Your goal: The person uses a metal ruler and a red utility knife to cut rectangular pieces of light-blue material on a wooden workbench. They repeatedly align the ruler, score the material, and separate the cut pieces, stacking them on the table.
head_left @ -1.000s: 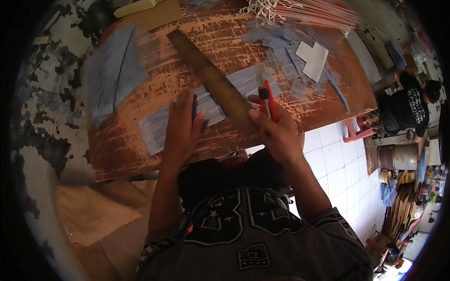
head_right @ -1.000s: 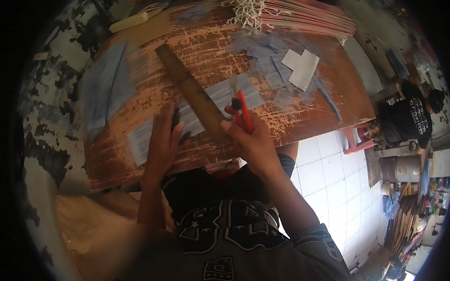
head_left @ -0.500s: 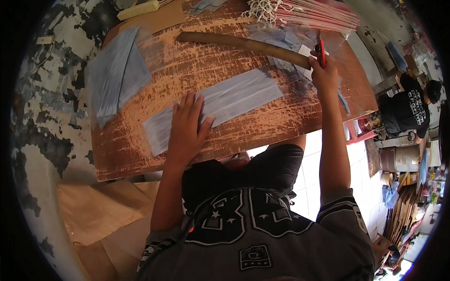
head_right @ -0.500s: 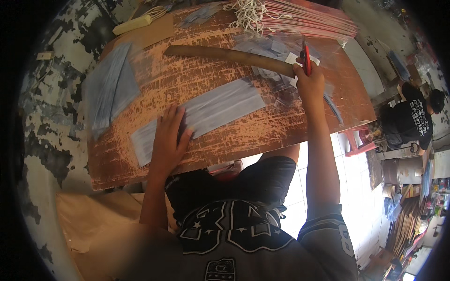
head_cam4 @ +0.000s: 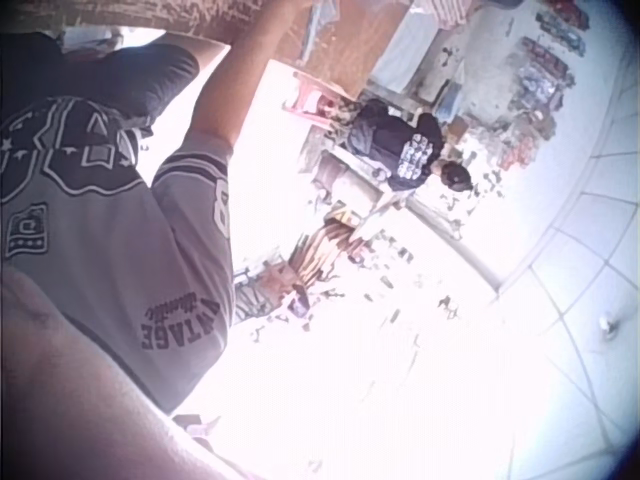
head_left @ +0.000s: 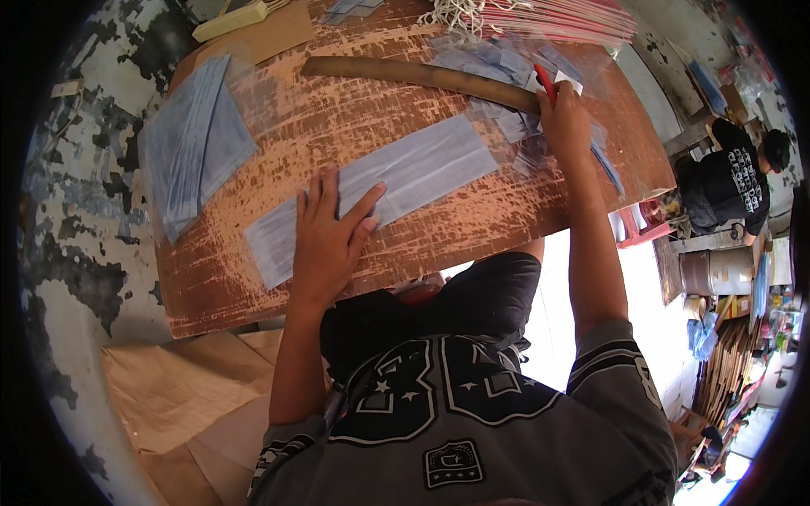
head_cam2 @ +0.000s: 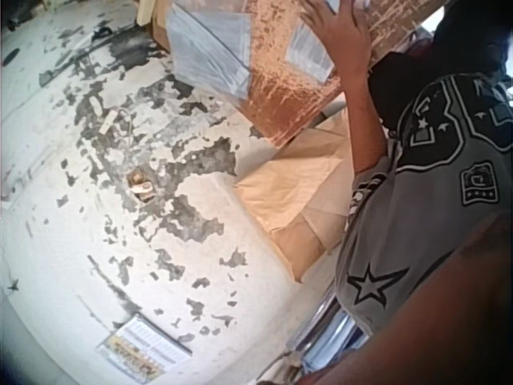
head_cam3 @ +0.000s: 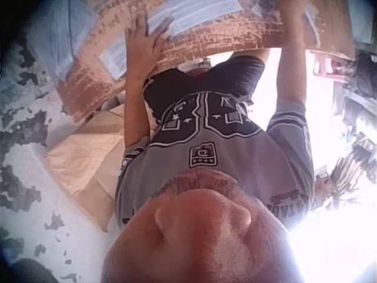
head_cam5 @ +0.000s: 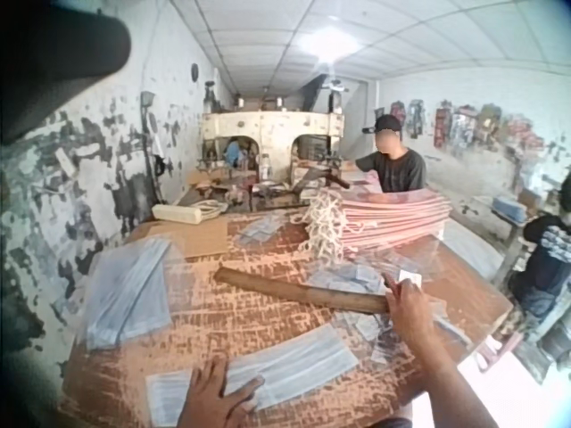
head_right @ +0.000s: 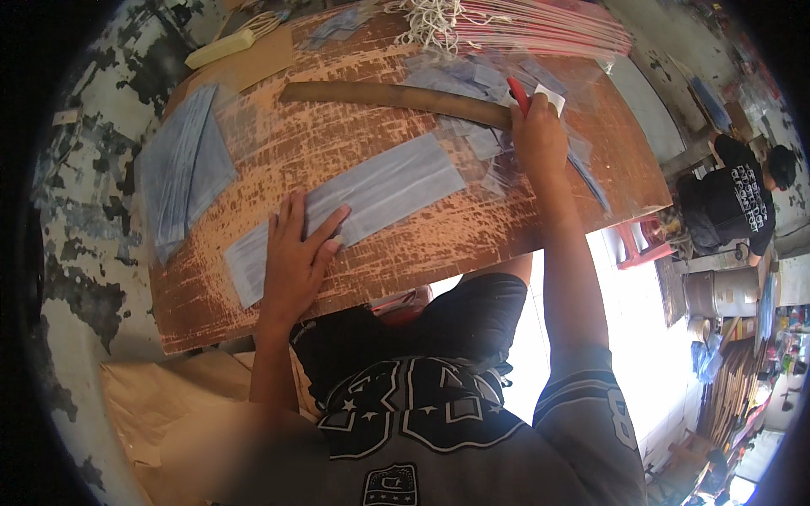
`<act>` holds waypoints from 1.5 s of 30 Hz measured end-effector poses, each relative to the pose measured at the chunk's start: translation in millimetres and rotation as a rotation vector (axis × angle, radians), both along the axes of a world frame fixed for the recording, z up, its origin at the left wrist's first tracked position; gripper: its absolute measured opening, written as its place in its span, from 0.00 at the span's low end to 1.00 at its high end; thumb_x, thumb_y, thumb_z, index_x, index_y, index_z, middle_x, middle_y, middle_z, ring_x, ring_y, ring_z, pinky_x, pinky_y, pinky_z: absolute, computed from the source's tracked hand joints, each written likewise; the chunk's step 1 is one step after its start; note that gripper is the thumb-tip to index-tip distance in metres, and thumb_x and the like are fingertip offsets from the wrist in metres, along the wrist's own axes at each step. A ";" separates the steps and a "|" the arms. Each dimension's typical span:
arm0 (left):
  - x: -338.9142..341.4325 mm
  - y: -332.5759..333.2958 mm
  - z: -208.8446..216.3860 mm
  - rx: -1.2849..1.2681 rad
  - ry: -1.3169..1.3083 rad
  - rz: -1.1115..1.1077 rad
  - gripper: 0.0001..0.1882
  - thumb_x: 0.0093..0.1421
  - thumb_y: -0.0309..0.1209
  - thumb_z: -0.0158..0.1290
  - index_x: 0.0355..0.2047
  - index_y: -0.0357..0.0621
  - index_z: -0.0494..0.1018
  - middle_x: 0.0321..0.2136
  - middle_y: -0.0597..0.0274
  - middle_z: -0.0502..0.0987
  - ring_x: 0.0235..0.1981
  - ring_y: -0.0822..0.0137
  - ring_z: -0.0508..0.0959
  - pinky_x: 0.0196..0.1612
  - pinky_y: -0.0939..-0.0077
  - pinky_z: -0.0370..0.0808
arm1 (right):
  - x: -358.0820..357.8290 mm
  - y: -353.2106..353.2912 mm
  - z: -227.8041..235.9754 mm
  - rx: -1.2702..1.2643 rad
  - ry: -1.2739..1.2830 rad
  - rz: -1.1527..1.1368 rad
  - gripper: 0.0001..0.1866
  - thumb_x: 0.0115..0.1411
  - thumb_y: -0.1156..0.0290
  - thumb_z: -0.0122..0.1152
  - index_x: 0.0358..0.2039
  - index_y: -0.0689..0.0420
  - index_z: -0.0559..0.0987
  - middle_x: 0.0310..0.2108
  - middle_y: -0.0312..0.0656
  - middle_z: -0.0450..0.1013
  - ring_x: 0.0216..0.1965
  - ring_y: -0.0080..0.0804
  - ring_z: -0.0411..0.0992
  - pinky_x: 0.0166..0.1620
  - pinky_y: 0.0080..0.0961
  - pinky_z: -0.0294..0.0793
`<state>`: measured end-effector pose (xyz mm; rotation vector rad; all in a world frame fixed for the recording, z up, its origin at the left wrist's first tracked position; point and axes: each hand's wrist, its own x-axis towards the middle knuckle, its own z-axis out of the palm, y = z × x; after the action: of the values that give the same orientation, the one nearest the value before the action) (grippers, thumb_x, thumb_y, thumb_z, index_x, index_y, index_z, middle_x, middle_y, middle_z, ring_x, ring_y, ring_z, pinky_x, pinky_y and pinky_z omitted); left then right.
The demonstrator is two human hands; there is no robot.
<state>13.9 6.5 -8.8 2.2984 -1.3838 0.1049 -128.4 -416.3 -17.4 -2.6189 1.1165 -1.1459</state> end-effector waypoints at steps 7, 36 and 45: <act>0.5 -0.8 -2.5 -0.004 0.009 0.003 0.23 0.76 0.50 0.51 0.69 0.75 0.76 0.78 0.37 0.58 0.79 0.35 0.55 0.79 0.35 0.49 | -8.5 -1.0 -4.2 0.013 0.042 -0.004 0.23 0.68 0.56 0.70 0.53 0.61 0.83 0.47 0.59 0.79 0.52 0.63 0.76 0.55 0.53 0.76; 0.6 1.3 -9.4 -0.053 -0.037 0.002 0.24 0.75 0.52 0.51 0.70 0.75 0.75 0.76 0.34 0.60 0.77 0.32 0.58 0.78 0.33 0.52 | 20.4 208.0 10.1 -0.012 0.191 0.776 0.19 0.68 0.70 0.68 0.59 0.50 0.85 0.62 0.41 0.79 0.63 0.47 0.74 0.64 0.46 0.72; 1.0 -1.6 -7.9 -0.024 -0.022 0.004 0.24 0.75 0.49 0.52 0.69 0.73 0.76 0.77 0.36 0.59 0.78 0.33 0.58 0.78 0.33 0.50 | 20.2 208.9 4.6 0.030 0.131 0.775 0.19 0.67 0.68 0.68 0.58 0.51 0.85 0.62 0.40 0.80 0.63 0.48 0.74 0.65 0.46 0.72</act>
<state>14.9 4.9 -16.7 2.2869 -1.3810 0.1474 -108.2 -207.4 -12.8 -2.7041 0.0620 -0.7729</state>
